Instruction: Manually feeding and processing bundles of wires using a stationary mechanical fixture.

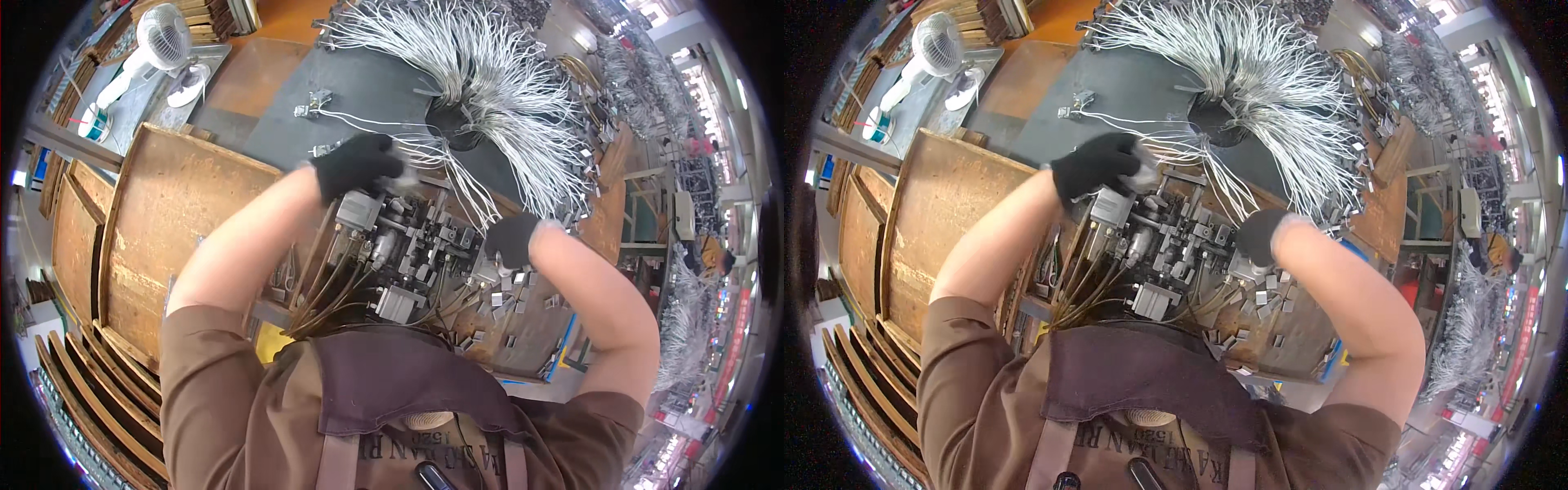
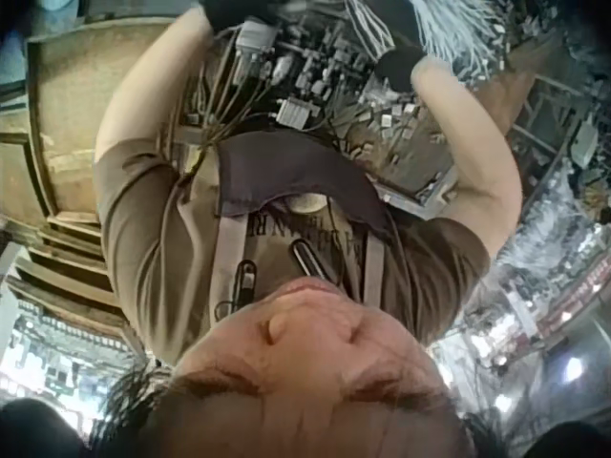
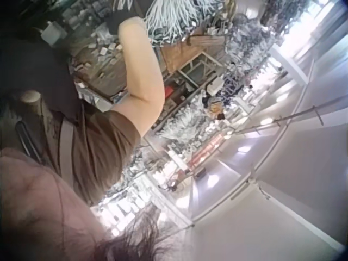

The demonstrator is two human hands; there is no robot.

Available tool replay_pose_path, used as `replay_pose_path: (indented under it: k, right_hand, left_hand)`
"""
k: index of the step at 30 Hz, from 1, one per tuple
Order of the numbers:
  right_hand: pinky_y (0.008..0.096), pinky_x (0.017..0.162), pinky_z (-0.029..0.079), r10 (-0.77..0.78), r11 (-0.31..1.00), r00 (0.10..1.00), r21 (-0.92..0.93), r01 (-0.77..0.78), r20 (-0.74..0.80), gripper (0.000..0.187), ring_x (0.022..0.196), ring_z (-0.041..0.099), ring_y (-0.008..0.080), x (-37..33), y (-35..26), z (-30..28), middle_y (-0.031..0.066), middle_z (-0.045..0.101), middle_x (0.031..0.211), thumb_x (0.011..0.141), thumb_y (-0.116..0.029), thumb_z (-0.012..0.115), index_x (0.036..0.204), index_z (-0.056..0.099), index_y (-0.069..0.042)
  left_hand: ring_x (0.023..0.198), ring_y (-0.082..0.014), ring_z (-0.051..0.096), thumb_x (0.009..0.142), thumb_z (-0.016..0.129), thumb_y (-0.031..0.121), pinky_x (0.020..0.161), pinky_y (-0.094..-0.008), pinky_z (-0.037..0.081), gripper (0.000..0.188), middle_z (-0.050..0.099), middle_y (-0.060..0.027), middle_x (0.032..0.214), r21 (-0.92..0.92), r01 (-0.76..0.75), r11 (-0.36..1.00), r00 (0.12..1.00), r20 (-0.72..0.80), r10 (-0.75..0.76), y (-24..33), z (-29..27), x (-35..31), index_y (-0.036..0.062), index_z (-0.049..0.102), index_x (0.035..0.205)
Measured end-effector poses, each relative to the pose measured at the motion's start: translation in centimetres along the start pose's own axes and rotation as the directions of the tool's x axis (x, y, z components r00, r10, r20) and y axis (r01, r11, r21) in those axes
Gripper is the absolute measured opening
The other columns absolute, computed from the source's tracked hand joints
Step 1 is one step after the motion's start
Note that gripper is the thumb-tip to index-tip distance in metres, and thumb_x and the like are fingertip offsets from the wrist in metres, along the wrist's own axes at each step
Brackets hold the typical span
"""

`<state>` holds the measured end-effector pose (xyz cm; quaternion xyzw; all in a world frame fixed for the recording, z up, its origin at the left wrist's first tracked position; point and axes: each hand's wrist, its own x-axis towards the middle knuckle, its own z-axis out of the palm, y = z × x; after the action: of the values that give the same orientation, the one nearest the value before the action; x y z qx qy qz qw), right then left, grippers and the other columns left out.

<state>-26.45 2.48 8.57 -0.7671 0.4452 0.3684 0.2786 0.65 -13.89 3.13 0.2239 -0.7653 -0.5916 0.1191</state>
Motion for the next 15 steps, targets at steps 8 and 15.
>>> replay_pose_path:
  k: [8,15]
  right_hand:
    - [0.0420,0.070,0.051,-0.036,0.990,0.570,0.049,0.132,-0.821,0.043,0.080,0.065,0.0319,4.0,-3.6,-3.2,0.0110,0.066,0.084,0.069,-0.016,0.073,0.111,0.064,-0.013]
    - [0.0428,0.071,0.052,0.084,0.958,0.734,0.258,0.128,-0.674,0.063,0.082,0.066,0.0346,2.5,-4.5,-2.9,0.0161,0.068,0.089,0.071,-0.018,0.073,0.131,0.053,-0.017]
  left_hand:
    - [0.108,-0.0370,0.060,0.069,0.070,0.016,0.092,-0.0412,0.050,0.047,0.048,-0.0172,0.133,0.491,0.012,0.871,0.842,-0.475,0.256,0.0,4.7,-4.0,0.0080,0.056,0.113]
    - [0.120,-0.0332,0.051,0.065,0.071,0.011,0.096,-0.0376,0.045,0.056,0.049,-0.0172,0.128,0.113,-0.135,0.984,0.905,-0.391,0.169,-1.6,12.6,-4.8,0.0070,0.057,0.119]
